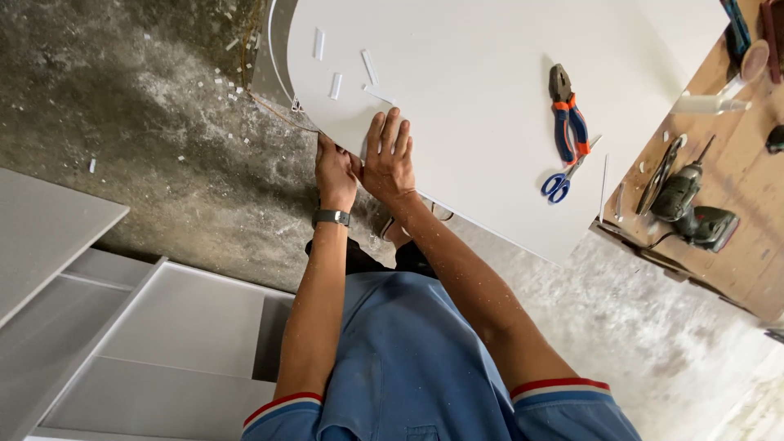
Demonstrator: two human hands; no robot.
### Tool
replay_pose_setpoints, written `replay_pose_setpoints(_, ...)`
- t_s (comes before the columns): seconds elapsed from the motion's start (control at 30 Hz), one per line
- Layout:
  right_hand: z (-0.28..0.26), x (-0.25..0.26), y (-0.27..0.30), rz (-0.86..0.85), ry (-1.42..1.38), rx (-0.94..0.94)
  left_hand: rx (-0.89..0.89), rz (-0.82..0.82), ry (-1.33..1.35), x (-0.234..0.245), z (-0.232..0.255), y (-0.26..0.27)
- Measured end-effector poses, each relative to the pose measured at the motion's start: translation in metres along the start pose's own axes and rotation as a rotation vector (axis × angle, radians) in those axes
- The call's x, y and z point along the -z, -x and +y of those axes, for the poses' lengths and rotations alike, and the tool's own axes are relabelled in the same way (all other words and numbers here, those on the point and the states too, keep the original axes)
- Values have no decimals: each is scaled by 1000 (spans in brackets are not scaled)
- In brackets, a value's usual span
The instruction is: Applying and trimming white edge banding on a curved cabinet panel in a workshop.
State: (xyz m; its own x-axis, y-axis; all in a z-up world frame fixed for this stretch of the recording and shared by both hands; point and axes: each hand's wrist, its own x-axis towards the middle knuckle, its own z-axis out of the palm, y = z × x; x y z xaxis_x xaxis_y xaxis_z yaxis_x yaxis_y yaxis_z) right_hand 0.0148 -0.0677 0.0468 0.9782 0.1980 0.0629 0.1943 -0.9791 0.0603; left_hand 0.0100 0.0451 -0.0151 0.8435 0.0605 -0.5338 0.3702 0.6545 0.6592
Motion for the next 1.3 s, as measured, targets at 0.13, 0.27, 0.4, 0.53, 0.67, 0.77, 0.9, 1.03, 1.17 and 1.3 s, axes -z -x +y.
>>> replay_pose_setpoints(0.13, 2, 0, 0, 24, -24, 3, 102, -588, 724, 22, -33, -7)
replay_pose_setpoints(0.27, 12, 12, 4, -36, -146, 24, 247, -170, 539, -24, 1, 23)
replay_pose_setpoints(0.4, 22, 26, 4, -81, -263, 23, 282, -147, 566, -32, -1, 29)
replay_pose_setpoints(0.53, 23, 34, 8, -143, -308, 34, 252, -179, 533, -12, -10, 21)
replay_pose_setpoints(0.67, 27, 24, 8, -107, -290, 55, 238, -10, 497, -21, -2, 13)
replay_pose_setpoints(0.77, 28, 23, 10, -65, -310, 68, 150, -13, 386, -3, -9, 6)
replay_pose_setpoints(0.9, 25, 16, 13, -79, -285, 65, 125, -48, 364, 0, -10, 3)
replay_pose_setpoints(1.03, 26, 17, 11, -108, -291, 56, 235, 186, 298, -28, 18, 8)
replay_pose_setpoints(1.17, 28, 5, 16, -60, -296, 79, 254, 263, 111, -37, 49, 8)
replay_pose_setpoints(1.3, 30, 8, 18, -96, -244, 81, 116, 208, 11, -25, 79, -2)
